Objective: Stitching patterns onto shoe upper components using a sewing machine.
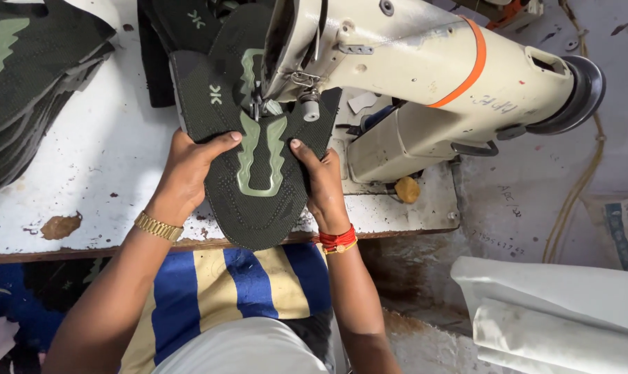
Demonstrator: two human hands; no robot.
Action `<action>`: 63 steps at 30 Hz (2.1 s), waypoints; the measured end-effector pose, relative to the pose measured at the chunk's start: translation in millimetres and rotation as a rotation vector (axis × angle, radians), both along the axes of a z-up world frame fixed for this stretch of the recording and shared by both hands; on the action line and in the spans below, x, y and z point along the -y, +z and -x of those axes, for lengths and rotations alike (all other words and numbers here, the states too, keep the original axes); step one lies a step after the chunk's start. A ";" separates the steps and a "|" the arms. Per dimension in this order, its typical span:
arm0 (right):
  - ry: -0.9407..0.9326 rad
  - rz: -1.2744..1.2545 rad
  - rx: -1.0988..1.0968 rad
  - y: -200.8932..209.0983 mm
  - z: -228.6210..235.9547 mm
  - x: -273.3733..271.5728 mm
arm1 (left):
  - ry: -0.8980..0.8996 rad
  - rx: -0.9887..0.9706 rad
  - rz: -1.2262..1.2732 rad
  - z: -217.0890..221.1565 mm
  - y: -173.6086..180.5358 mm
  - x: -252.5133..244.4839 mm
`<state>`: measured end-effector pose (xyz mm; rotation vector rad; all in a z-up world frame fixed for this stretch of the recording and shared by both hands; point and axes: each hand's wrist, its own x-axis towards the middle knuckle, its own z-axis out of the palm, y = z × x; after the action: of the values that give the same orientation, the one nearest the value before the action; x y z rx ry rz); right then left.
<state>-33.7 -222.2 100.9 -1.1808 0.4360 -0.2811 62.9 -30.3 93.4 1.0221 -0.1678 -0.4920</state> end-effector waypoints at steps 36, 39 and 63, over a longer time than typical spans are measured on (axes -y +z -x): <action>-0.138 0.337 0.091 -16.9 -8.5 33.8 | 0.197 0.075 0.011 -19.2 -3.6 32.2; -0.308 0.590 -0.029 -54.7 25.4 39.2 | 0.182 0.089 0.025 -18.3 -2.5 31.7; -0.381 0.668 -0.056 -123.1 85.1 34.1 | -0.127 0.229 -0.166 -162.7 -10.8 -13.3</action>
<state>-118.8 -256.2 -22.2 -1.7568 0.6436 -0.7654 225.6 -17.0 82.6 1.2353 -0.4030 -0.5095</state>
